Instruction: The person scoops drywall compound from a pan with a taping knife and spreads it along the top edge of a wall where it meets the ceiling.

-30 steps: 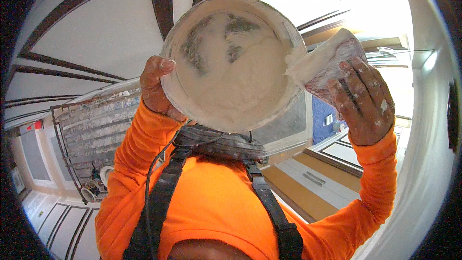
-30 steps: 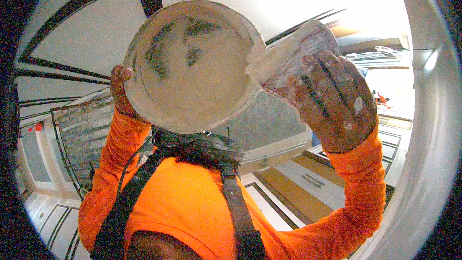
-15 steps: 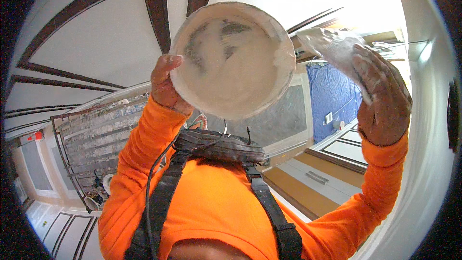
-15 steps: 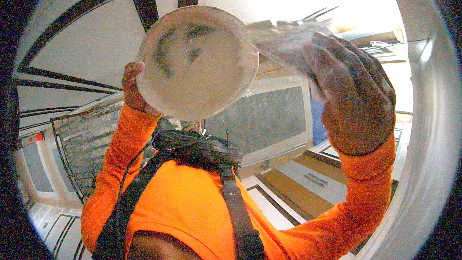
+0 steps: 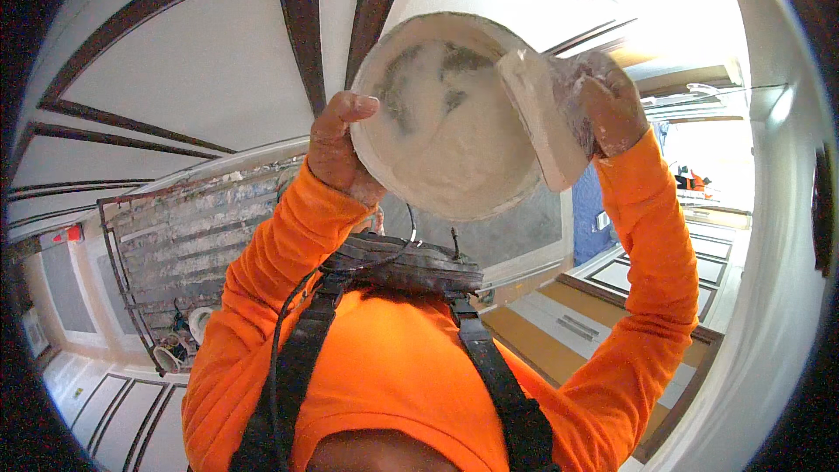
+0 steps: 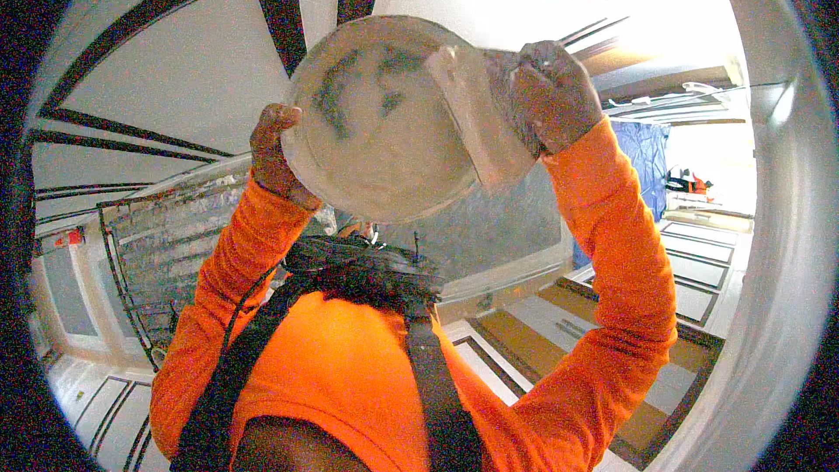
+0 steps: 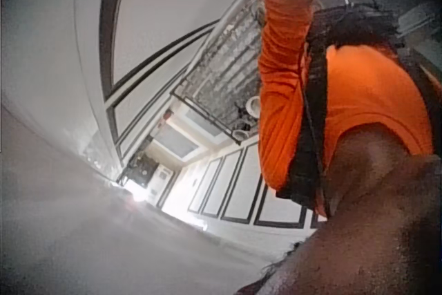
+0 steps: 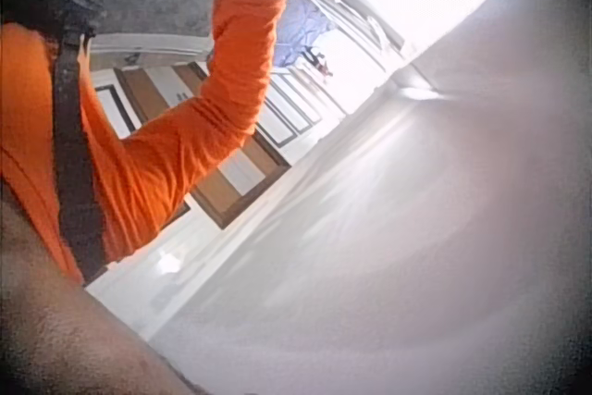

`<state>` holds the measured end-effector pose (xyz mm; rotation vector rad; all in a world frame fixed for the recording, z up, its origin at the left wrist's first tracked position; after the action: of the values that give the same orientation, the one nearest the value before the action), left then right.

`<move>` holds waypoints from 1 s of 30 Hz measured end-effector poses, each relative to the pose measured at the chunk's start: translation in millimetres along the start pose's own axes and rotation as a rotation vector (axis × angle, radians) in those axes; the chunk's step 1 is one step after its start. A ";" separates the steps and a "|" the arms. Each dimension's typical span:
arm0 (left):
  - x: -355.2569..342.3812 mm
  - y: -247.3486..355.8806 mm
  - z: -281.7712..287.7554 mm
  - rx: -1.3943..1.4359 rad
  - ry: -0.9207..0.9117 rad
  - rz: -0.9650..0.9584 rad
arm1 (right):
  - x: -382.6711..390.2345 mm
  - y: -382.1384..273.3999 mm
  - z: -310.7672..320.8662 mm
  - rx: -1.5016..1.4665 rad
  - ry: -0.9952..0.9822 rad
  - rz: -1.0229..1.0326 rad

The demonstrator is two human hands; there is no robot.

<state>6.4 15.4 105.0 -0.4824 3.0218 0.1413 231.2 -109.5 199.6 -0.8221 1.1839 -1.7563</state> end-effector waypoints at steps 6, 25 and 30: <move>4.1 6.8 15.2 0.097 -0.093 -0.030 | 16.0 -3.6 -5.9 0.312 -0.078 -0.128; 5.0 13.4 5.7 -0.126 0.081 -0.121 | 68.6 -66.0 38.2 0.855 0.022 0.435; 0.3 6.4 9.3 0.083 -0.073 -0.167 | 103.3 -97.3 -49.7 1.571 0.585 0.772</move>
<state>4.6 22.3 96.3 -0.7022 2.8862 0.0219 116.9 -164.0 280.5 0.9834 0.0595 -1.5967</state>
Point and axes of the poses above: each hand's wrist, its own x-axis away from the middle knuckle, its own z-axis out of the back of the hand, y = z × x, the point moved 4 cm from there along -x, towards the middle knuckle, and after that the axes turned 8 degrees about -y, right-handed, at the moved point
